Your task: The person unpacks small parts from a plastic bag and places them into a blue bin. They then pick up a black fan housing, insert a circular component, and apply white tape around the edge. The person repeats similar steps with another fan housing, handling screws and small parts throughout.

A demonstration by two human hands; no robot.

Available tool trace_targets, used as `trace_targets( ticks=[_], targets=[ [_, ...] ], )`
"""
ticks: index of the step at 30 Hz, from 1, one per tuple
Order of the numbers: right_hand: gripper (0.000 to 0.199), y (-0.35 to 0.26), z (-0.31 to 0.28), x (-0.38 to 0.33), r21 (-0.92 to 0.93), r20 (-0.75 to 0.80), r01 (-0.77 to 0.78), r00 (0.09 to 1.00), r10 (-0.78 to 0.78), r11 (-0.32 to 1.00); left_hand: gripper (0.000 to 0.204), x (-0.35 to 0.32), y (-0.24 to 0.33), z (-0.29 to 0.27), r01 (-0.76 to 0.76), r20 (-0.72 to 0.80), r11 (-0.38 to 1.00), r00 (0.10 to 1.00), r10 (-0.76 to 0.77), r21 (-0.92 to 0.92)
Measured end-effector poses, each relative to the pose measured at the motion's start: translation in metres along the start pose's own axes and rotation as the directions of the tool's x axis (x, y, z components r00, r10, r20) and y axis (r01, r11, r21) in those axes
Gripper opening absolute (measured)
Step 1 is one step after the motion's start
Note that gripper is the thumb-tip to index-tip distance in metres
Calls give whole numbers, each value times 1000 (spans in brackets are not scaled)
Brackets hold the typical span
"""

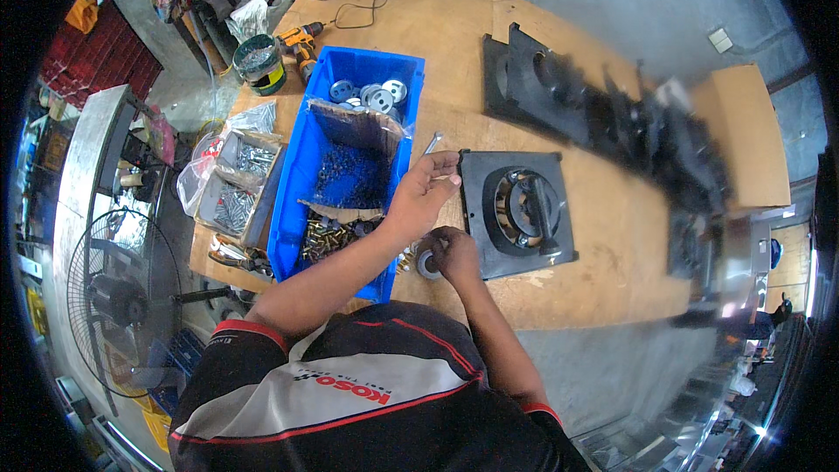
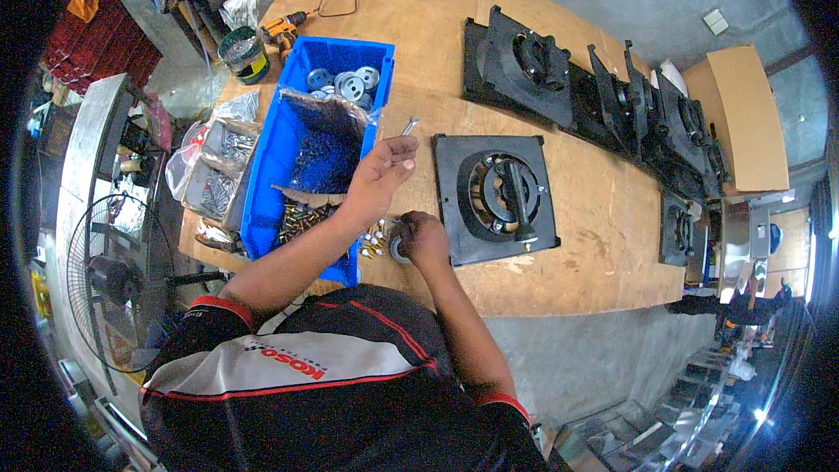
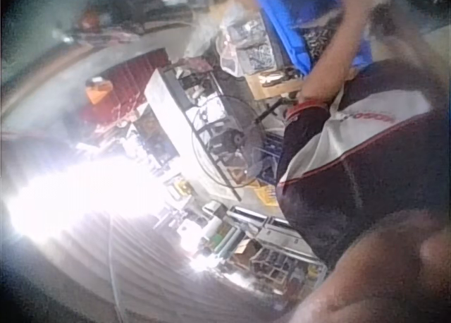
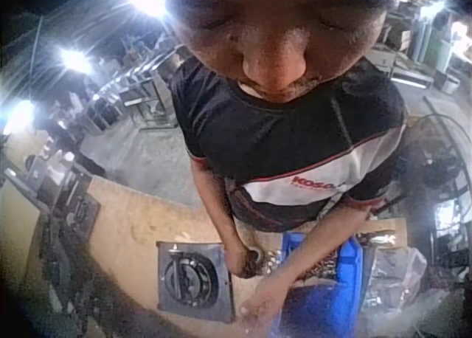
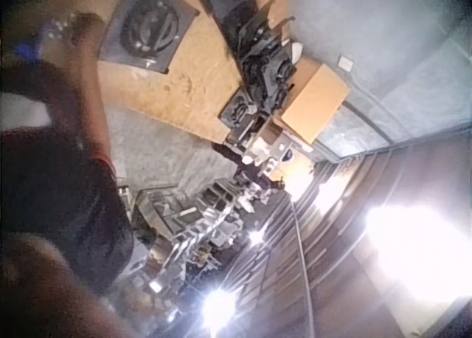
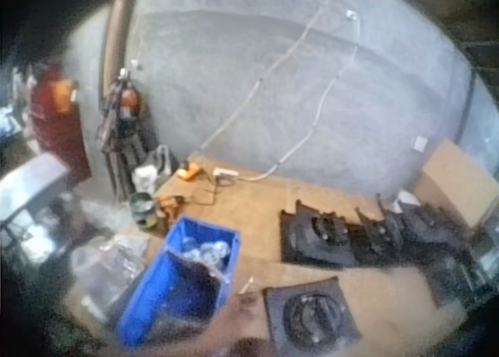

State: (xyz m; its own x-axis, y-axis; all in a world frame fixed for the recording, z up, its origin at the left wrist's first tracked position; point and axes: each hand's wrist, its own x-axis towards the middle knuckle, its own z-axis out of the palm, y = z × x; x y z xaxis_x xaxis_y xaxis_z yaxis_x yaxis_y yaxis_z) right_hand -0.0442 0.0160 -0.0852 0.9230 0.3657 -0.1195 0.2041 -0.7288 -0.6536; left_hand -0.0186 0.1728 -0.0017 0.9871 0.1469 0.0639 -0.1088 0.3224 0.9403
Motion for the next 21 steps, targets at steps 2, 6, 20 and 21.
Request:
trace_targets(
  ticks=[2, 6, 20, 21],
  targets=[
    [31, 6, -8, -12, -78, -24, 79, 996, -81, 994, 36, 1, -1, 0, 6, 43, 1000, 999, -7, 14],
    [58, -37, -25, -47, -299, 91, 61, 995, -36, 952, 35, 1, -1, -1, 55, 135, 997, 989, -63, 59],
    [79, -52, -121, -103, 514, -331, 308, 932, -146, 800, 77, -48, 77, 23, -282, 749, 918, 663, -25, 280],
    [78, -57, -125, -106, 475, -353, 324, 922, -161, 818, 77, -46, 76, 25, -347, 771, 893, 637, 1, 286]
  ],
)
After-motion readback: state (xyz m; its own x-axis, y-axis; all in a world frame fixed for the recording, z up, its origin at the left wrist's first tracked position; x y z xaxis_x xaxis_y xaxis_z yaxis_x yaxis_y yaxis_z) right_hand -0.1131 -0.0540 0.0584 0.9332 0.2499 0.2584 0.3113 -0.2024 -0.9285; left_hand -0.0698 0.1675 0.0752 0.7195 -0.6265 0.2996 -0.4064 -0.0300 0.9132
